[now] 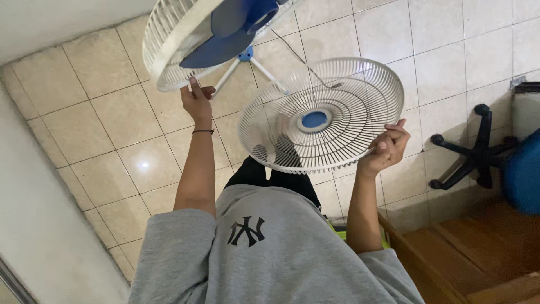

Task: The person unplugs a standing fan and disassembles it by removing the front grille, fan blades, and rear grille. The components are placed on the floor.

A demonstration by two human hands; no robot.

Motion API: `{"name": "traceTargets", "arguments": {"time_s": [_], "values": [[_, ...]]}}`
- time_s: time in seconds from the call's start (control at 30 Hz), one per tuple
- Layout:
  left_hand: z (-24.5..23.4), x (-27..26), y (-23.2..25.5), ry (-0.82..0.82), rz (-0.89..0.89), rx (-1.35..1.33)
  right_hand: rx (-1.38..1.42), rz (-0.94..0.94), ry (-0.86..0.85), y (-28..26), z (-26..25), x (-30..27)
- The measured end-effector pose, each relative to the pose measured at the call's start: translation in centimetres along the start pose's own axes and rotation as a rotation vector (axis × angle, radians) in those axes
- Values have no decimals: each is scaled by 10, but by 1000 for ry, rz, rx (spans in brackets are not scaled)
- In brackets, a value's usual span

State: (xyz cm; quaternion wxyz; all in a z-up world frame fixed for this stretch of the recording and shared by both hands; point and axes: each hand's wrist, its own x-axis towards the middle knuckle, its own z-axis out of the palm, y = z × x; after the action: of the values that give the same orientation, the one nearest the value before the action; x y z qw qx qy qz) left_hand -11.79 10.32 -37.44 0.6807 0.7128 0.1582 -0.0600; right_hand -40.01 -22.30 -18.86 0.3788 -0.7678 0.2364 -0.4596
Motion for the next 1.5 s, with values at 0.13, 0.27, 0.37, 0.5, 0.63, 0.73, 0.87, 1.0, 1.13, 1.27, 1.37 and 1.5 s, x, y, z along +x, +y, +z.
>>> {"name": "traceTargets", "arguments": {"time_s": [0.13,0.27,0.37,0.5,0.63,0.73,0.87,1.0,1.13,1.27,1.37,1.5], "values": [[-6,0,-29,-15,64,30,-13,16,14,0,8,-4],[-19,-13,-85,-62,67,373,-76,-9,17,-1,12,-16],[-20,-31,-101,-224,5,697,-76,42,62,9,11,-27],[-5,-79,-64,-588,-659,684,-121,98,112,23,0,-45],[13,-122,-40,-663,-707,653,-153,152,141,42,-16,-65],[15,-130,-55,-632,-713,615,-148,206,148,65,-21,-84],[21,-139,-90,-521,-688,591,-143,239,111,108,-34,-105],[25,-157,-130,-476,-616,571,-126,292,98,157,-46,-130],[29,-183,-185,-353,-558,618,-322,361,73,194,-62,-163],[32,-204,-251,-331,-313,764,-289,976,180,231,-69,-201],[41,-215,-283,-327,-318,735,-88,1559,352,264,-75,-239],[61,-213,-305,-368,-409,862,-7,1614,309,312,-91,-307]]}}
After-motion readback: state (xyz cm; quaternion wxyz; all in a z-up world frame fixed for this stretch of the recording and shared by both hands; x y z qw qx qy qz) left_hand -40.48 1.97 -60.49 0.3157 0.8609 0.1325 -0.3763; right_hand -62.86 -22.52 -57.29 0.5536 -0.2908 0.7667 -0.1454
